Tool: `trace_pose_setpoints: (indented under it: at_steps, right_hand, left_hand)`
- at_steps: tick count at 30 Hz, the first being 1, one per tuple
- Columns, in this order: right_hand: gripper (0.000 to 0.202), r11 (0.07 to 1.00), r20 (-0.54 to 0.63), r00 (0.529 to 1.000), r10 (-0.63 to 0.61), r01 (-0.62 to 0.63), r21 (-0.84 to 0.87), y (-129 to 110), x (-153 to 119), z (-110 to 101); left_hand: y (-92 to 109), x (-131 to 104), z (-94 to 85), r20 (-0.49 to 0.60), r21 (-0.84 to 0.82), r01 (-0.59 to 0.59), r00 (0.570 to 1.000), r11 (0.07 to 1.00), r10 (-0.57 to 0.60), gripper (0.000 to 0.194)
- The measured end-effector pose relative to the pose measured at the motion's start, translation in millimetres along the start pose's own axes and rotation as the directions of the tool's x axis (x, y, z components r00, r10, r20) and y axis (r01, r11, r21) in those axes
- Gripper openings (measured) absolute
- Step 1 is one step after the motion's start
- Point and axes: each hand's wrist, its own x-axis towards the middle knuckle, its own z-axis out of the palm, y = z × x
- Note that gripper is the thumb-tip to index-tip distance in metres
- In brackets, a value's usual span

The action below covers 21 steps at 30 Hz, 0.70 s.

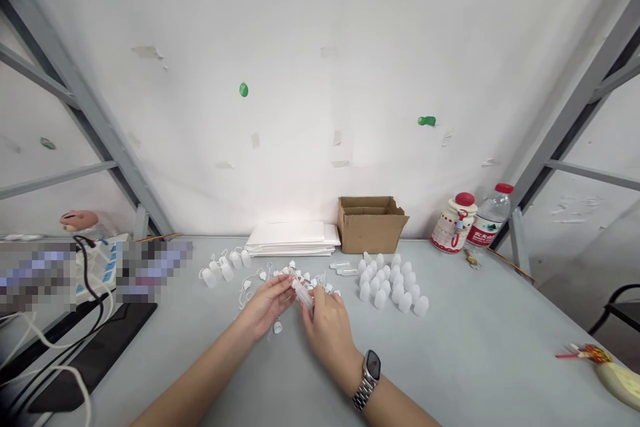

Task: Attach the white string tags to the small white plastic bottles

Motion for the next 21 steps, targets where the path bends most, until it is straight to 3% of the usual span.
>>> trace_pose_setpoints:
  at_steps: [8,12,14,16,19,21]
  right_hand:
    - [0.018,0.987,-0.004,0.995,-0.097,0.096,-0.125,2.7,1.2,1.2]
    - [0.019,0.994,0.029,0.997,-0.078,0.080,-0.075,2.6,-1.0,0.6]
    - [0.015,1.000,0.067,0.998,0.003,-0.004,0.021,1.3,-1.7,-0.3]
    - [0.010,0.964,0.147,0.978,0.151,-0.178,0.198,-0.5,-0.6,-1.6]
    - [0.016,0.723,0.378,0.867,0.325,-0.485,0.492,-2.5,4.7,-3.7]
    - [0.018,0.583,0.463,0.818,0.341,-0.570,0.578,-2.7,8.0,-4.5]
  left_hand:
    - [6.1,-3.8,5.0,-0.009,0.175,-0.085,0.996,0.981,0.088,0.028]
    - [5.8,-2.5,5.4,0.021,0.205,-0.120,0.993,0.971,0.118,0.035]
    - [3.7,-1.2,5.0,0.037,0.191,-0.124,0.992,0.974,0.119,0.036]
    - [1.9,-0.7,4.8,0.063,0.165,-0.128,0.991,0.978,0.119,0.036]
    - [1.7,-2.1,6.2,0.116,0.127,-0.152,0.984,0.980,0.137,0.036]
    - [3.0,-3.9,7.9,0.129,0.109,-0.162,0.981,0.981,0.148,0.035]
